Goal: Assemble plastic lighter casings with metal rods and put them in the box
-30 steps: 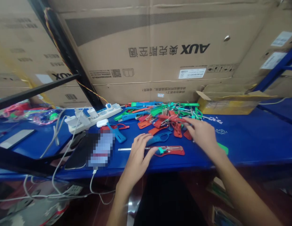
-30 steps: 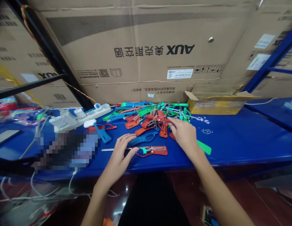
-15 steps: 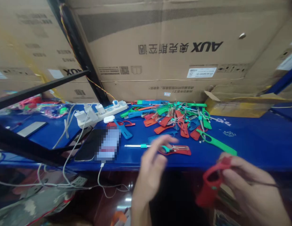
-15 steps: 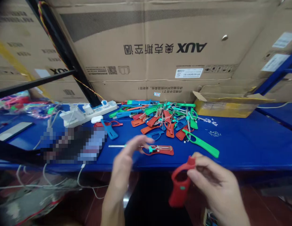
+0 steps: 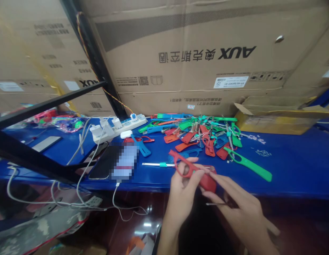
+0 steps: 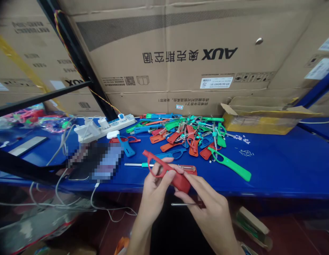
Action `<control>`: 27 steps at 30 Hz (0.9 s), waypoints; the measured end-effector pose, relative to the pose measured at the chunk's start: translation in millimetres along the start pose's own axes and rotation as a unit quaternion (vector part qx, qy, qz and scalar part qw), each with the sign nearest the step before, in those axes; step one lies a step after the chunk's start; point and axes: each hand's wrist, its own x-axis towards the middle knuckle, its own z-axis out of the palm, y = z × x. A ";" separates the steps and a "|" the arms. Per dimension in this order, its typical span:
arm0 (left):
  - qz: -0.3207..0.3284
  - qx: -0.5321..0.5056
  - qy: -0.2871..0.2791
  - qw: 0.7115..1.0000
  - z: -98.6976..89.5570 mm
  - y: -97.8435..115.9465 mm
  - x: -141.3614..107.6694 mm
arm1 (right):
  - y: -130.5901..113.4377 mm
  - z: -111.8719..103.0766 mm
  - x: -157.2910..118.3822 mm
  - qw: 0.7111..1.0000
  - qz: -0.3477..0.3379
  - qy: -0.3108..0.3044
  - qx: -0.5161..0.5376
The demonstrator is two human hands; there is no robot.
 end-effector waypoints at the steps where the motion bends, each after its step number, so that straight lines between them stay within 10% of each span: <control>1: 0.004 -0.012 0.002 1.000 1.1 -1.1 0.7 | 0.6 2.8 2.4 1.000 -0.014 -0.007 -0.002; 9: 0.070 0.215 0.039 0.973 -35.9 -3.2 9.0 | 42.2 0.2 29.5 0.992 -0.109 -0.034 -0.048; 12: 0.178 0.460 0.109 0.863 -63.9 2.8 17.7 | 71.5 -7.5 41.2 0.983 -0.142 -0.103 -0.050; 18: 0.222 0.651 -0.056 0.723 -85.8 5.8 30.0 | 98.4 -3.7 46.1 0.976 -0.148 -0.155 -0.048; 27: 0.231 0.643 -0.052 0.728 -88.3 -0.1 31.4 | 100.1 -6.9 40.2 0.974 -0.159 -0.156 -0.045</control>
